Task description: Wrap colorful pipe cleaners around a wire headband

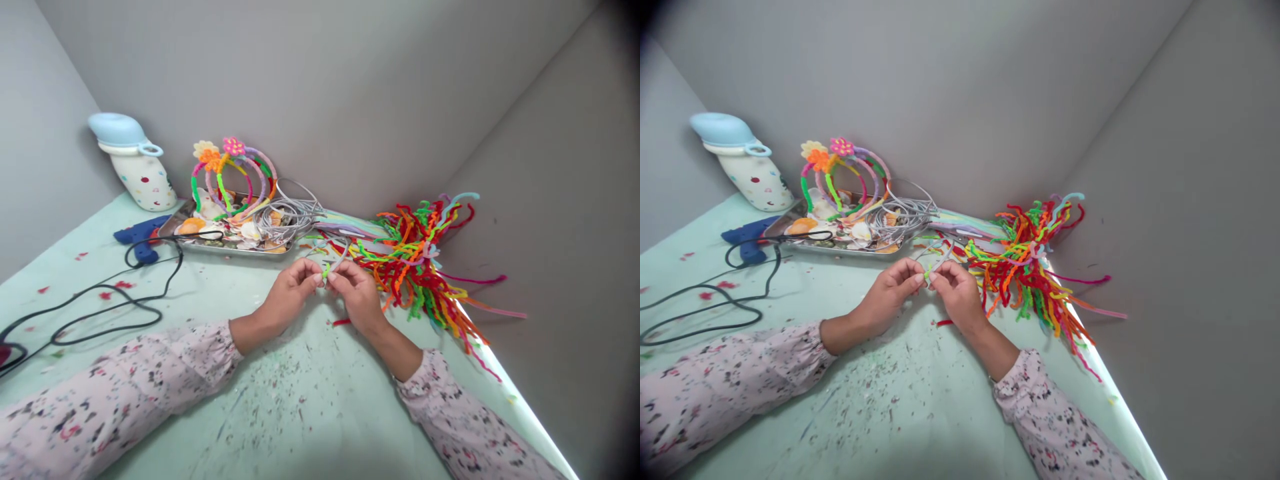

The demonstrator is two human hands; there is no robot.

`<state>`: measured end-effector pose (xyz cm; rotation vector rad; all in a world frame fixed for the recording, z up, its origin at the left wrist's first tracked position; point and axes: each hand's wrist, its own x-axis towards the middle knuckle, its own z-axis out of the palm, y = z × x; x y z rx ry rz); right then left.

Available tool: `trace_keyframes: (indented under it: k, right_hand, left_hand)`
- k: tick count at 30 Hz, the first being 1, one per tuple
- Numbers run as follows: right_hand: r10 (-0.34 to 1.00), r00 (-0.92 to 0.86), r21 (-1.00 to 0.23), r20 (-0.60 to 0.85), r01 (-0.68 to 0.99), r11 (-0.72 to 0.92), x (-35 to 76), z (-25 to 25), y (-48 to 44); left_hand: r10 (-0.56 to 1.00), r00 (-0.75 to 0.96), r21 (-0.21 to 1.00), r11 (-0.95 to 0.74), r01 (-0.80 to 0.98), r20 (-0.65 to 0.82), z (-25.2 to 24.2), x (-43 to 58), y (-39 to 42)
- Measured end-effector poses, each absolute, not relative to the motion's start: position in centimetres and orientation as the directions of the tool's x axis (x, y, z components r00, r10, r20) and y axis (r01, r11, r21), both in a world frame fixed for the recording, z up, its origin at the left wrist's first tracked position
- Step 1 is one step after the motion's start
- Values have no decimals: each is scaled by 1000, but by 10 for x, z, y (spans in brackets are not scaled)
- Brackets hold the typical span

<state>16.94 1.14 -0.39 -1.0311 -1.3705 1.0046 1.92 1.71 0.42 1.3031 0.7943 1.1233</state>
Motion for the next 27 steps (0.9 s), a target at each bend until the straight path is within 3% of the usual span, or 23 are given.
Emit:
trace_keyframes:
  k: [10, 21, 27]
  right_hand:
    - [973, -17, -973, 230, 24, 230, 169, -5, 12]
    - [983, -75, -960, 167, -240, 145, 173, -19, 19]
    - [989, -64, -956, 132, -272, 110, 173, -20, 20]
  left_hand:
    - [948, 295, 979, -67, -192, 123, 3, 19, 17]
    - [932, 336, 972, -56, -228, 133, 1, 21, 17]
    - [924, 355, 972, -63, -224, 142, 0, 21, 18]
